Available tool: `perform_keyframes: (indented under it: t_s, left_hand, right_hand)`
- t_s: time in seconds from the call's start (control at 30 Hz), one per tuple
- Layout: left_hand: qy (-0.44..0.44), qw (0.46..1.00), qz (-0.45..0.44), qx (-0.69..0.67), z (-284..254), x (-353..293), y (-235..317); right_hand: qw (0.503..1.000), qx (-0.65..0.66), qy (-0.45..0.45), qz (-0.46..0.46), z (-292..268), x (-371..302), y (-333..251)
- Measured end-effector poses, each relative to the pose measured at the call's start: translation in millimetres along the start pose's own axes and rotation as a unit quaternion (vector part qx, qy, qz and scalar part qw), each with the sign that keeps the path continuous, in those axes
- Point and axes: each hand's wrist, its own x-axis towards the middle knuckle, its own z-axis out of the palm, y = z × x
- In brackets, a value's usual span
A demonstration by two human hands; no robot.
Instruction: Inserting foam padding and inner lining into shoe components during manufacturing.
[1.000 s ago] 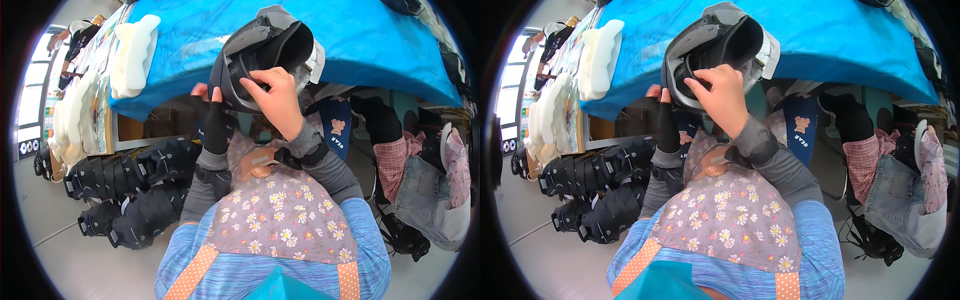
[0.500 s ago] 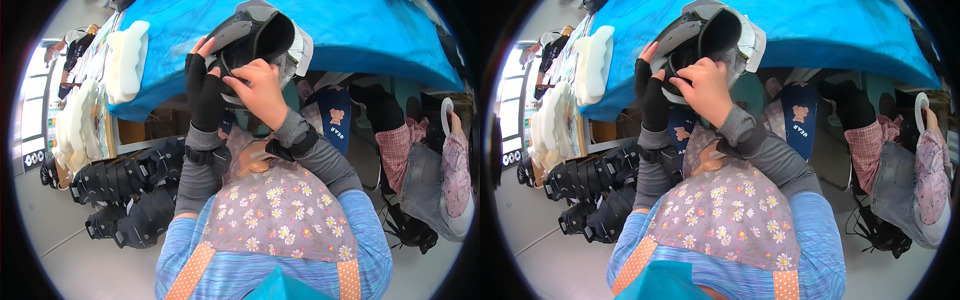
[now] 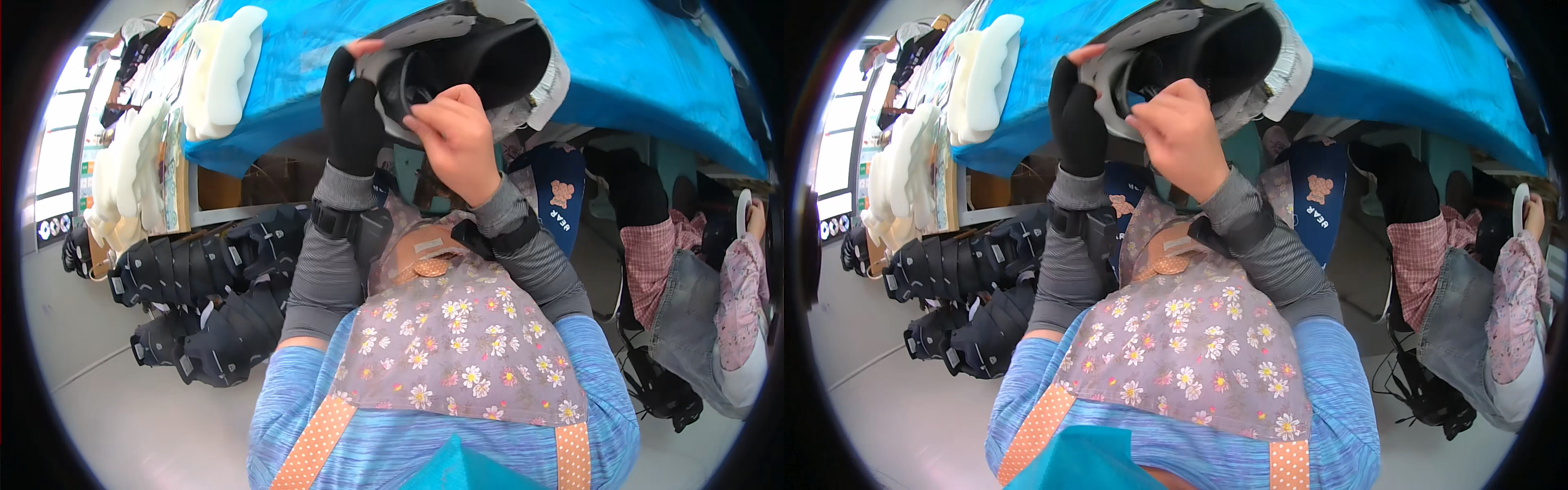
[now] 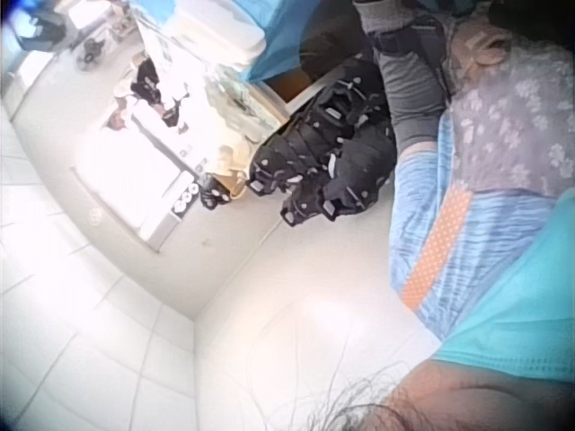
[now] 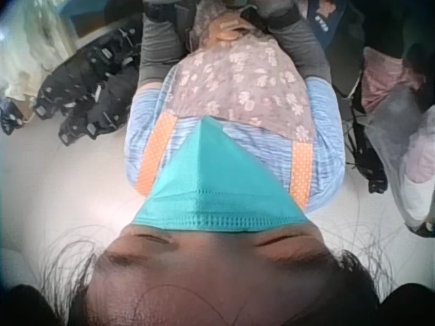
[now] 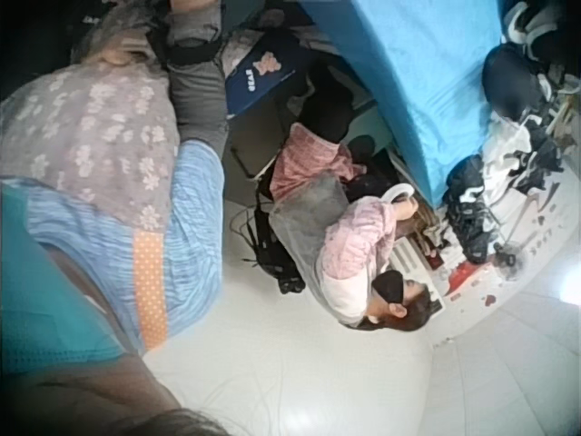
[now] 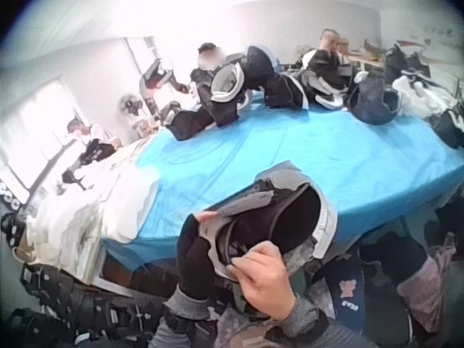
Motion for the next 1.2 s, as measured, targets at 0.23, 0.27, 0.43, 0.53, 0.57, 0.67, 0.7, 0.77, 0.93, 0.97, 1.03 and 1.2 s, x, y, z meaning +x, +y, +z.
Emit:
perform_keyframes:
  t_s: [0.23,0.27,0.43,0.53,0.57,0.67,0.7,0.77,0.93,0.97,1.03,1.2]
  left_hand:
    - [-0.065,0.978,0.181,0.076,7.6,25.8,-20.5]
    - [-0.068,0.979,0.18,0.072,9.5,24.3,-15.0]
    - [-0.075,0.984,-0.069,-0.145,16.3,20.7,3.7]
    - [-0.07,0.983,-0.072,-0.151,16.4,22.8,0.7]
    - [-0.068,0.99,-0.033,-0.115,16.8,22.3,-1.3]
    - [-0.062,0.989,-0.047,-0.129,18.5,20.2,-1.0]
    - [-0.063,0.988,-0.048,-0.129,18.4,18.9,-0.5]
    - [-0.052,0.958,-0.186,-0.212,17.8,16.2,0.7]
    - [-0.027,0.97,-0.153,-0.186,23.6,18.2,5.8]
    - [-0.022,0.982,-0.116,-0.145,24.3,18.7,5.6]
    - [-0.018,0.982,-0.116,-0.146,24.9,17.4,-0.4]
    - [-0.046,0.977,-0.136,-0.159,19.7,15.3,-9.9]
  right_hand:
    - [0.992,-0.045,-0.03,-0.11,-10.4,10.5,-7.2]
    - [0.993,-0.048,-0.028,-0.106,-12.1,10.1,-4.7]
    - [0.994,-0.034,-0.043,-0.093,-14.2,13.8,-3.9]
    - [0.993,-0.036,-0.06,-0.096,-14.1,13.9,-4.1]
    - [0.993,-0.036,-0.06,-0.095,-14.3,14.2,-4.1]
    - [0.99,-0.047,-0.062,-0.121,-14.8,15.1,-3.1]
    - [0.989,-0.044,-0.06,-0.129,-14.6,14.1,-1.5]
    - [0.988,-0.041,-0.058,-0.137,-14.4,13.0,-0.3]
    - [0.991,-0.022,-0.051,-0.124,-13.7,14.2,-2.1]
    - [0.991,-0.023,-0.051,-0.123,-13.2,13.7,-1.7]
    - [0.994,-0.01,-0.053,-0.094,-12.2,12.0,-1.2]
    - [0.992,-0.022,-0.063,-0.103,-14.6,12.7,-5.5]
